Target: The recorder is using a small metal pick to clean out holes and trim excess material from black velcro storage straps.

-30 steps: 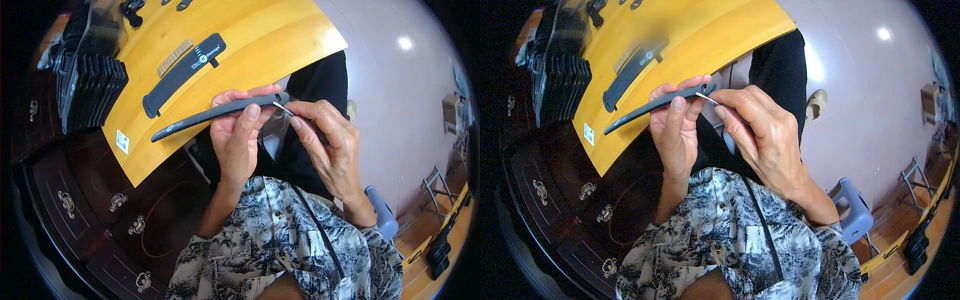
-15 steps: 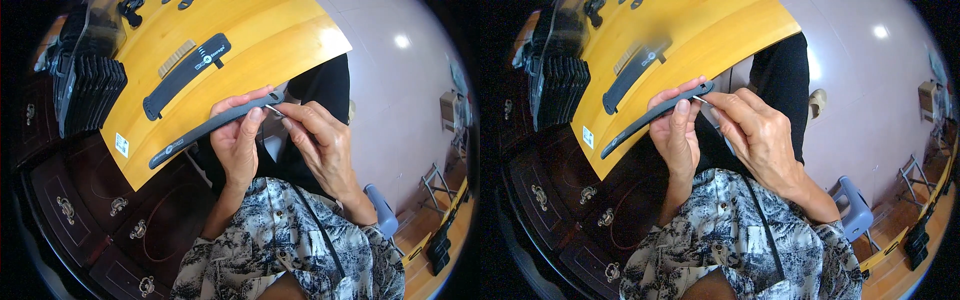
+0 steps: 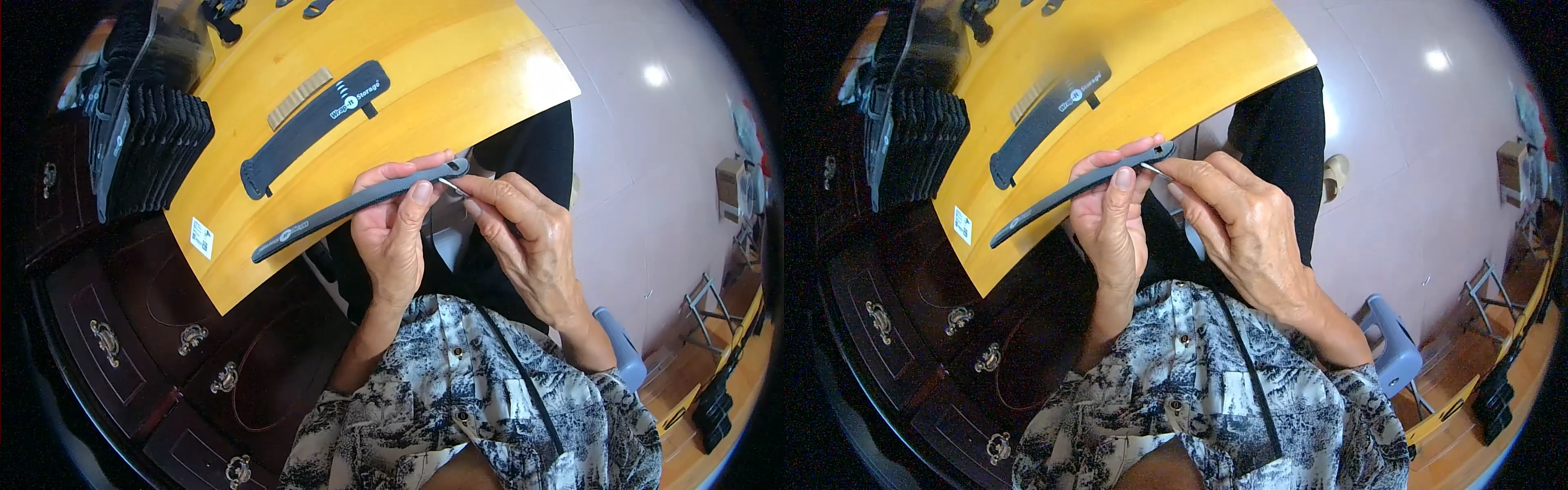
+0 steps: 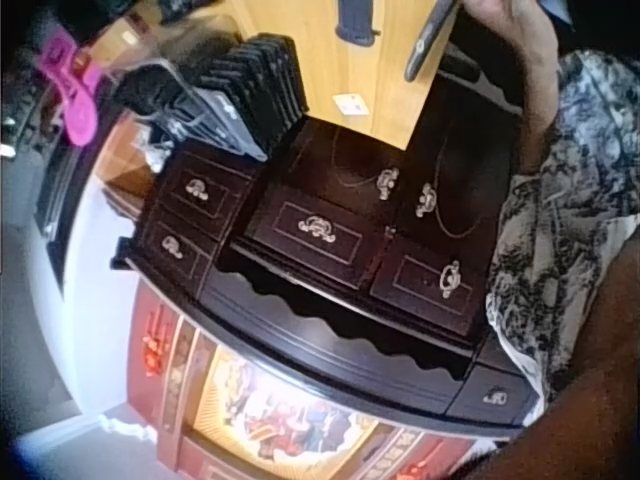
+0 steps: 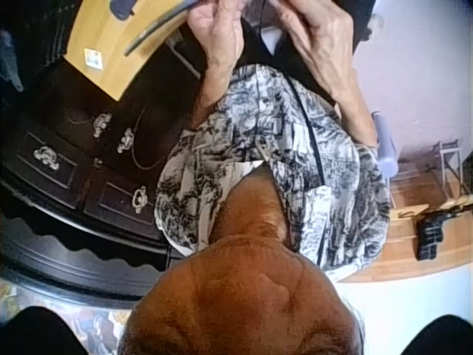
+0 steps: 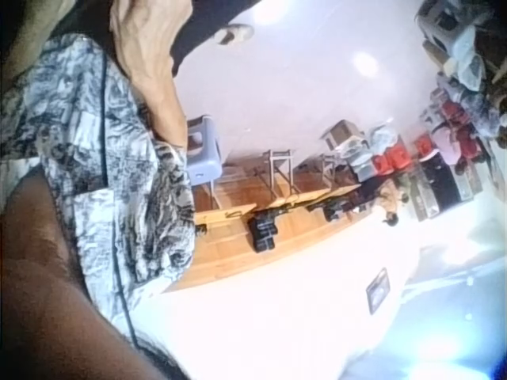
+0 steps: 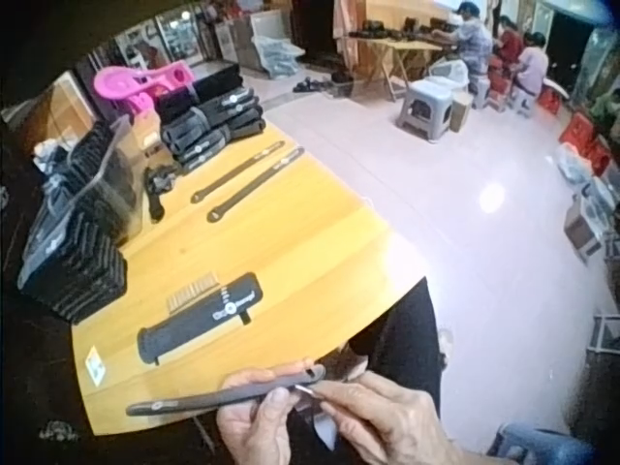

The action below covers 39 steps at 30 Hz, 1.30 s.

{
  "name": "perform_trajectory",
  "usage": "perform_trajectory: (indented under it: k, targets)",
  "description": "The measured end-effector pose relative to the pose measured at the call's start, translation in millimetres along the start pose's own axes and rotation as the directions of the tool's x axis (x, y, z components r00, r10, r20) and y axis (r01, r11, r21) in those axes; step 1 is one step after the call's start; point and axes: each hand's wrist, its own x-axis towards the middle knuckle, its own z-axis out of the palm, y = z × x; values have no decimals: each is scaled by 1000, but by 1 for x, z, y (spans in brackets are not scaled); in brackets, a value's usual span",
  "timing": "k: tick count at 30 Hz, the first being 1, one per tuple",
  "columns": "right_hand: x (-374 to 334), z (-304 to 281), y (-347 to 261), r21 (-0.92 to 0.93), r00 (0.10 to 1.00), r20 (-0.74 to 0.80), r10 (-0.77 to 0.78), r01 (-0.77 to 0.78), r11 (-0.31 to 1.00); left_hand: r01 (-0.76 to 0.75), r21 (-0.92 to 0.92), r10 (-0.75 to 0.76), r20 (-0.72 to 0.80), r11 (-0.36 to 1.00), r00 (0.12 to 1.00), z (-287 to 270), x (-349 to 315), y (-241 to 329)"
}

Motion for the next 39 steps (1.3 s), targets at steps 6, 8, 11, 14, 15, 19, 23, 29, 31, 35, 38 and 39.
perform_trajectory:
  k: [6, 8, 11, 14, 15, 19, 23, 29, 31, 35, 38, 39]
  targets:
    - [1, -1, -1, 29, 999, 15, 36, -36, 999, -24, 20, 24, 19, 1000, 1000, -1, -1, -1]
    - [1, 0, 0, 33, 999, 15, 39, -39, 999, -62, 78, 59, 37, 995, 998, -3, -1, -2]
    - [2, 0, 0, 66, 1000, -4, 23, -22, 998, -138, 166, 129, 66, 976, 989, -7, 1, -4]
    - [0, -1, -1, -22, 1000, -6, 21, -21, 1000, -228, 219, 197, 153, 949, 968, -10, 2, -6]
    - [-1, 0, -1, -53, 1000, -11, 10, -11, 999, -250, 255, 208, 179, 934, 962, -11, 3, -6]
    - [0, -4, 2, -135, 999, 46, -6, 12, 991, -333, 336, 253, 261, 881, 932, -15, 5, -4]
    - [2, -1, -8, -264, 999, 44, 25, -13, 965, -328, 396, 227, 282, 858, 932, -19, 5, -5]
    - [5, -3, -5, -424, 994, 103, 24, 22, 906, -396, 476, 262, 325, 785, 909, -20, 8, -10]
    - [5, -3, -1, -213, 999, 41, 13, -4, 977, -368, 419, 258, 296, 830, 920, -19, 10, -6]
    - [6, -3, 5, -84, 1000, 23, 13, -11, 996, -428, 468, 298, 329, 773, 896, -17, 13, -8]
    - [7, -3, 2, -259, 997, 48, 58, -43, 965, -442, 529, 285, 355, 724, 891, -19, 14, -10]
    - [5, 0, -1, -326, 999, 15, 29, -22, 945, -442, 526, 283, 357, 727, 890, -18, 16, -11]
